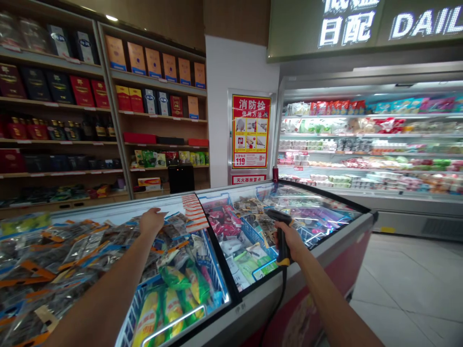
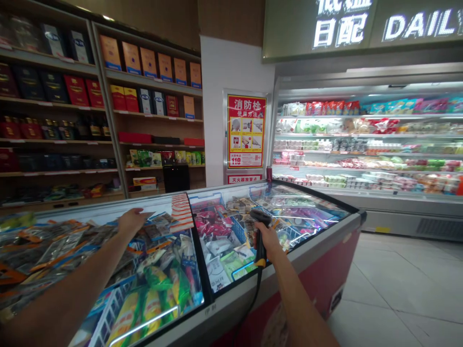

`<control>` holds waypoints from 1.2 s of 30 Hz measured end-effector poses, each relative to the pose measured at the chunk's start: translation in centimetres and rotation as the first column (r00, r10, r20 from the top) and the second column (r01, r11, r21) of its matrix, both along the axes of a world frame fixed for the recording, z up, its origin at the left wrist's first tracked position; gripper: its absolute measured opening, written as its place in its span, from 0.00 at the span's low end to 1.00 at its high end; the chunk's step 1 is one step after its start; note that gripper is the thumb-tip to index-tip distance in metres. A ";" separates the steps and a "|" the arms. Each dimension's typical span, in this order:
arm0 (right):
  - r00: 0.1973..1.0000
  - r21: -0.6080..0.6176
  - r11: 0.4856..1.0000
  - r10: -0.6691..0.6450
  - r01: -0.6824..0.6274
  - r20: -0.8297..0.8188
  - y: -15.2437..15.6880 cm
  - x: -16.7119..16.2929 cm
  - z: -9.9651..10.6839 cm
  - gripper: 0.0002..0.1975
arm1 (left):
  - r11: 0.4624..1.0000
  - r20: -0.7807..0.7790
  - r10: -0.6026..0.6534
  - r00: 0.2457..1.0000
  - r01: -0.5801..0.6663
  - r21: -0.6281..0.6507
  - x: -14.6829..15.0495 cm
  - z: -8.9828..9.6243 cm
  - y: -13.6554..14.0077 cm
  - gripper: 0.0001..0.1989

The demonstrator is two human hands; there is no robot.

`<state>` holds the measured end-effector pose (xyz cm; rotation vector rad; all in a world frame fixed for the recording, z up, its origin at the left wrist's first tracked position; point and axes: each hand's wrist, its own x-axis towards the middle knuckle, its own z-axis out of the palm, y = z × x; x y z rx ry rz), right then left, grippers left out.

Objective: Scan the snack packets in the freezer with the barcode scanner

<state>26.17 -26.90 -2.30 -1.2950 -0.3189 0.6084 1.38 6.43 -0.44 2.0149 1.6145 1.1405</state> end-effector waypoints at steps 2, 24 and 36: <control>1.000 0.000 1.000 -0.014 0.014 -0.010 -0.3 0.5 -0.1 0.08 | 0.998 -0.049 -0.013 0.999 0.016 0.053 1.8 0.4 -1.3 0.19; 0.991 -0.012 0.992 -0.127 0.127 -0.045 -5.7 2.4 0.0 0.09 | 0.479 -0.369 -0.819 0.439 0.878 -0.018 21.5 -7.0 -22.0 0.19; 0.973 -0.011 0.976 0.216 -0.218 -0.085 -1.9 -4.7 1.2 0.09 | 0.395 0.968 0.004 0.251 0.889 -0.233 14.9 -5.7 -15.2 0.08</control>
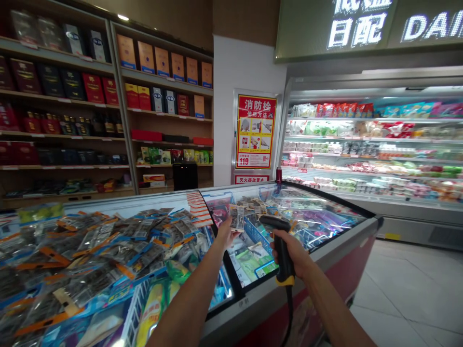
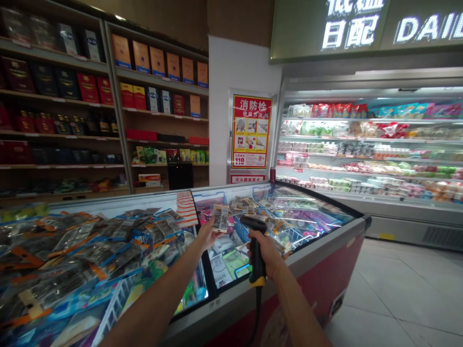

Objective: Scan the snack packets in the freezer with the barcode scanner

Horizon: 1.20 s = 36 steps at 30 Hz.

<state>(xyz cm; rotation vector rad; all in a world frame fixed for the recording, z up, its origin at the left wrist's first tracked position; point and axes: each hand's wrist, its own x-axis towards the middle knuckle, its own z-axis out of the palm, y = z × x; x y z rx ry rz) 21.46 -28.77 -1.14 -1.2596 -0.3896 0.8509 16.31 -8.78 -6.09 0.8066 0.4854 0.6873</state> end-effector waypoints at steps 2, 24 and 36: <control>0.998 -0.019 0.999 0.048 -0.049 -0.033 0.4 -1.5 0.4 0.09 | 0.997 0.067 0.024 0.997 -0.019 -0.068 -0.8 -0.1 0.7 0.10; 0.995 -0.069 0.992 0.101 -0.102 -0.012 0.7 -4.0 2.2 0.11 | 0.991 0.142 0.118 0.983 -0.108 -0.080 -2.4 0.9 2.5 0.13; 0.993 -0.014 0.994 -0.111 0.112 0.044 -0.6 2.2 1.6 0.10 | 0.564 -0.386 0.773 0.504 -0.265 0.783 -10.5 3.3 9.5 0.16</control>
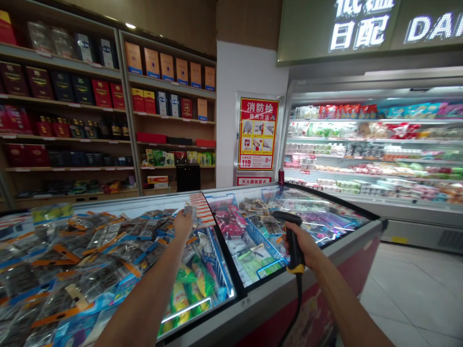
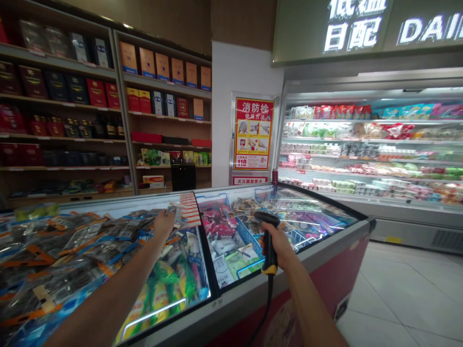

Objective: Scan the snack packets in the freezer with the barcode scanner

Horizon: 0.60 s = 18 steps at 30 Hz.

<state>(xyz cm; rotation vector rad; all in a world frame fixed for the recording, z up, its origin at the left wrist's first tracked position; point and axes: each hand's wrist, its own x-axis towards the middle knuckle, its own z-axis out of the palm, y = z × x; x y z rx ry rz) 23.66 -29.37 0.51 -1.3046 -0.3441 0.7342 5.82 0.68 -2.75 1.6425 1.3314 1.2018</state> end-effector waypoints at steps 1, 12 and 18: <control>1.000 0.008 1.000 -0.017 0.017 -0.004 -0.3 0.5 -0.1 0.10 | 0.998 -0.067 0.048 0.997 -0.046 0.032 -0.7 0.4 0.2 0.18; 0.990 0.038 0.993 -0.112 0.116 -0.080 -3.7 4.4 -2.5 0.10 | 0.872 -0.361 0.416 0.835 -0.252 0.421 -0.2 2.6 -2.3 0.20; 0.985 0.064 0.987 -0.143 0.150 -0.098 -5.2 5.3 -2.8 0.09 | 0.854 -0.404 -0.077 0.911 0.270 0.445 10.0 0.4 -10.2 0.19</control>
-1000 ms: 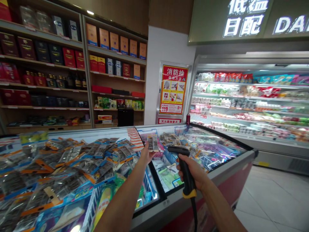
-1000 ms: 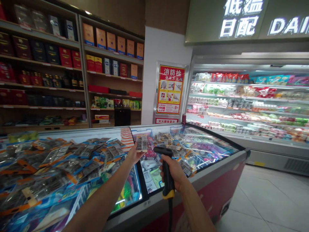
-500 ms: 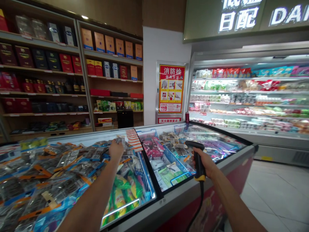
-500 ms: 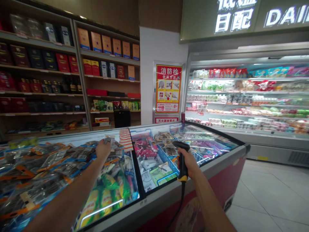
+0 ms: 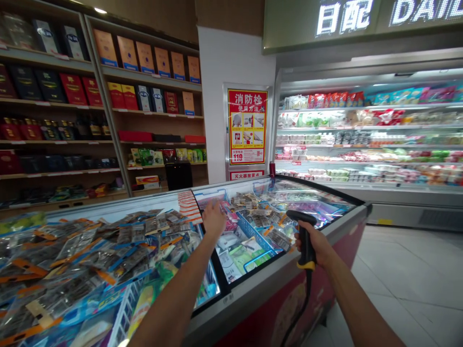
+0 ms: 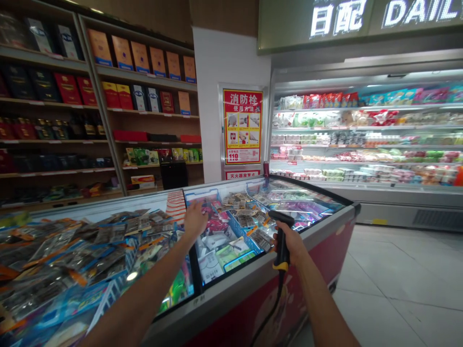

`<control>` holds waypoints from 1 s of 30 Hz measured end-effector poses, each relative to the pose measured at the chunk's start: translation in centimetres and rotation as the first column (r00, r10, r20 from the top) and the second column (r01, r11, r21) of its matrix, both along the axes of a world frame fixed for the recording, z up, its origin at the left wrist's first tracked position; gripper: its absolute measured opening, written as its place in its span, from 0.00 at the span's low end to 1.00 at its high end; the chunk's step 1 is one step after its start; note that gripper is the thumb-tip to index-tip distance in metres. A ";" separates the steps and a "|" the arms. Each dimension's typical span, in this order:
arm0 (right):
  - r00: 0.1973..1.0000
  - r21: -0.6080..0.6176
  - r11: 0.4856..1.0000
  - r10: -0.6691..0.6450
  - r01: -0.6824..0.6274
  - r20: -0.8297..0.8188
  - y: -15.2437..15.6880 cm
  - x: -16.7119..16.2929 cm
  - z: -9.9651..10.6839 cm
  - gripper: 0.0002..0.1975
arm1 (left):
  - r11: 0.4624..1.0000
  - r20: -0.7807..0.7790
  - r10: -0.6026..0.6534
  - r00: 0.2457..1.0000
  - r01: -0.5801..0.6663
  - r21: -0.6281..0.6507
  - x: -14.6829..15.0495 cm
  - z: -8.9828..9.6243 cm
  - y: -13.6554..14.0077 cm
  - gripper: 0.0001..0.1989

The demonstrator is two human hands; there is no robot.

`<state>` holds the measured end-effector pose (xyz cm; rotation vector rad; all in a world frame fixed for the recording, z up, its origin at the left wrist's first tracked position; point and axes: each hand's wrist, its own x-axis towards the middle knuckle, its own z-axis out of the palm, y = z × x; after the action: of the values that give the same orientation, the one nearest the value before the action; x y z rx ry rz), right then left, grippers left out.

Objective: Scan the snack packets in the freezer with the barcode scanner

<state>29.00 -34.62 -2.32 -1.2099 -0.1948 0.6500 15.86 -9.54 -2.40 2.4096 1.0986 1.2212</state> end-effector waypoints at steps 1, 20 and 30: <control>1.000 -0.005 1.000 -0.015 0.015 0.001 -0.4 0.2 0.0 0.09 | 0.994 0.004 -0.091 0.996 0.091 -0.057 1.7 -0.7 -1.6 0.18; 0.998 -0.039 0.998 -0.046 0.048 0.041 -2.3 -0.5 0.1 0.09 | 0.618 0.108 -0.224 0.969 0.227 -0.753 7.4 -3.8 -5.7 0.12; 0.980 -0.012 0.980 0.198 -0.198 -0.017 3.0 -5.6 0.9 0.10 | 0.273 0.634 0.297 0.714 0.572 -0.773 2.7 -4.2 -0.6 0.08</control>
<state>23.36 -31.59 -1.47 -1.2069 -0.3010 0.8349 18.52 -10.11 -6.59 0.8747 0.8590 0.7913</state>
